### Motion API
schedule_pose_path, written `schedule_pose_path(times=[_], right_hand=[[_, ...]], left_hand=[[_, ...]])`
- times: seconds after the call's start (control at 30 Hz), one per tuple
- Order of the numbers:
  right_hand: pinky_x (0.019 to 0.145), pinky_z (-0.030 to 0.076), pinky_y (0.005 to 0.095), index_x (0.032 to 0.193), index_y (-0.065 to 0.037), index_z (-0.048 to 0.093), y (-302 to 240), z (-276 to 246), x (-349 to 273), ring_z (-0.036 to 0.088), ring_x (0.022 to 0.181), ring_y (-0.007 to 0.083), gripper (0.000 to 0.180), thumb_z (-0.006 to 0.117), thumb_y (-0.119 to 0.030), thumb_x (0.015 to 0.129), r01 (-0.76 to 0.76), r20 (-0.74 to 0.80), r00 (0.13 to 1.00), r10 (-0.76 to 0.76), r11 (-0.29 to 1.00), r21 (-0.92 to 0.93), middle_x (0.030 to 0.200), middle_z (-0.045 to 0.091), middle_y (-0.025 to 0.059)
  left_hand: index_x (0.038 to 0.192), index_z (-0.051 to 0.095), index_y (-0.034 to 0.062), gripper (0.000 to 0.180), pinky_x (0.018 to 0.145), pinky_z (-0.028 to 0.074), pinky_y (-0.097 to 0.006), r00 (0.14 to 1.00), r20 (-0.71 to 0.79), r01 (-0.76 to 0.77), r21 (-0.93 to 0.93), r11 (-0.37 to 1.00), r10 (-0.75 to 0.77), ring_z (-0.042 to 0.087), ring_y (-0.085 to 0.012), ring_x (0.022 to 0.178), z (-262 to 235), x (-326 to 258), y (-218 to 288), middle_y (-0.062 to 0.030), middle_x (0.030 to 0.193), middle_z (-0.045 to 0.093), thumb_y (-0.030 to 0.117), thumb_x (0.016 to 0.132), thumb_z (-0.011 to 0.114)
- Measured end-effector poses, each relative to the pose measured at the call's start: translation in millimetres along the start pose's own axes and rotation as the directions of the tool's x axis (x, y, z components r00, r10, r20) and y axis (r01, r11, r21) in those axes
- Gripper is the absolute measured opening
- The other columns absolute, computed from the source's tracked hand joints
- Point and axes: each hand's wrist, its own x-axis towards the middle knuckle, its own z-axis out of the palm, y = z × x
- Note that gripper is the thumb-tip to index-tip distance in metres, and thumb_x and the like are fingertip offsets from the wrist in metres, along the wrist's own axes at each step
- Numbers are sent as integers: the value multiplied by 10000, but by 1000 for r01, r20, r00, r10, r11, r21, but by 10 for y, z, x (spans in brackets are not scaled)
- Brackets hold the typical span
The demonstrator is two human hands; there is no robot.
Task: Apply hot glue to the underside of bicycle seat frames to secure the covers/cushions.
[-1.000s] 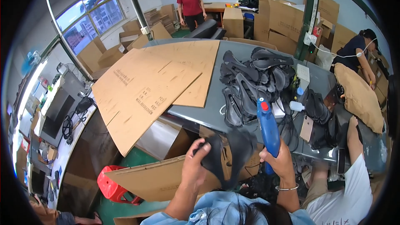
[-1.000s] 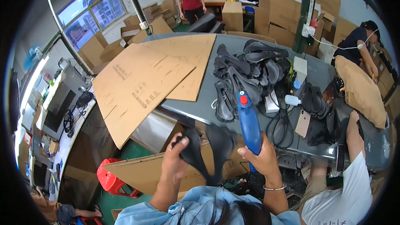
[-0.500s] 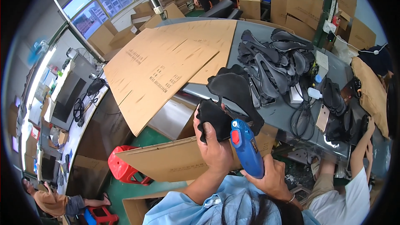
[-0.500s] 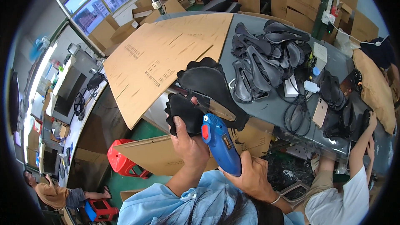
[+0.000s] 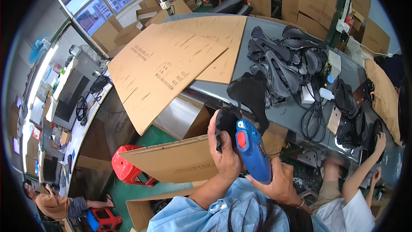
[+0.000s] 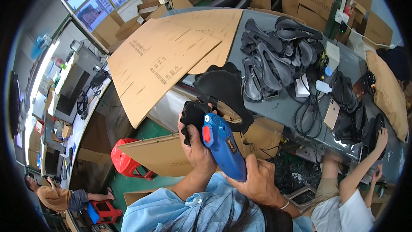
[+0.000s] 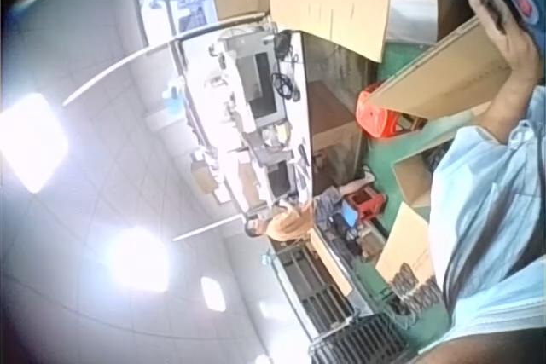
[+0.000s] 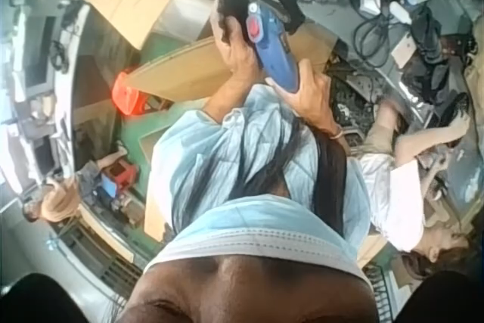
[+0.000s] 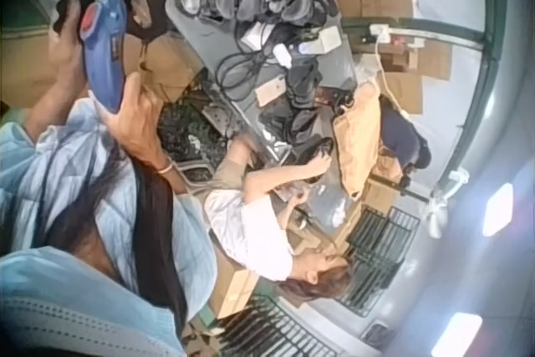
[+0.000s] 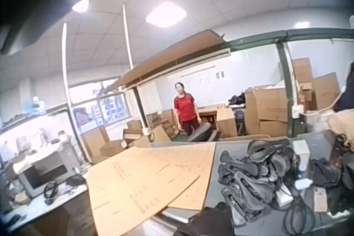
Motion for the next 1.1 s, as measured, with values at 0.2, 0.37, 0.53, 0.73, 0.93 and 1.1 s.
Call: schedule_pose_path(times=[0.2, 0.37, 0.53, 0.73, 0.93, 1.1], right_hand=[[466, 455, 359, 725, -40, 430, -24, -57, 9, 582, 478, 270, 448, 777, -308, 637, 27, -25, 999, -29, 998, -47, 547, 537, 103], [469, 442, 364, 719, -37, 439, 33, -206, 46, 566, 479, 298, 474, 788, -339, 615, 51, -77, 995, -58, 995, -82, 550, 524, 115], [552, 470, 330, 919, -2, 469, 162, -326, 220, 611, 589, 262, 584, 793, -382, 616, -170, -195, 957, 213, 962, 215, 686, 586, 116], [626, 465, 294, 900, -7, 486, 149, -353, 396, 603, 689, 169, 433, 763, -236, 660, -184, -202, 933, 298, 878, 442, 768, 598, 92], [679, 439, 267, 1008, -1, 504, 185, -333, 356, 528, 740, 126, 466, 747, -216, 674, -151, -287, 890, 353, 825, 545, 839, 566, 76], [713, 435, 259, 1165, 22, 469, 126, -439, 436, 516, 777, 112, 584, 733, -181, 685, -161, -121, 925, 361, 660, 733, 887, 567, 55]], left_hand=[[1257, 401, -30, 396, 961, 341, -317, 998, 53, -20, 116, 993, 14, 460, -185, 1097, -112, -3, 5, -124, 1200, 475, 202, 937, 433], [1206, 487, -6, 329, 909, 362, -262, 922, 323, 106, 318, 942, -213, 490, -158, 1040, -291, 136, 200, -89, 1158, 516, 136, 909, 479], [1090, 566, 13, 283, 842, 387, -240, 887, 203, 344, 312, 886, -416, 505, -118, 944, -153, 160, 314, -43, 1016, 566, 126, 834, 606], [1056, 568, -7, 279, 845, 409, -254, 782, 316, 426, 358, 831, -538, 539, -148, 910, 7, 93, 264, -81, 1004, 575, 97, 804, 625], [890, 577, 3, 379, 601, 494, -359, 720, 678, -202, -1, 979, 149, 603, -247, 731, 41, -302, 312, -143, 867, 596, 367, 899, 474], [1057, 534, -16, 452, 746, 462, -317, 678, 559, 698, -284, 658, -477, 572, -193, 810, 3, -572, -99, -90, 905, 563, 362, 817, 598]])
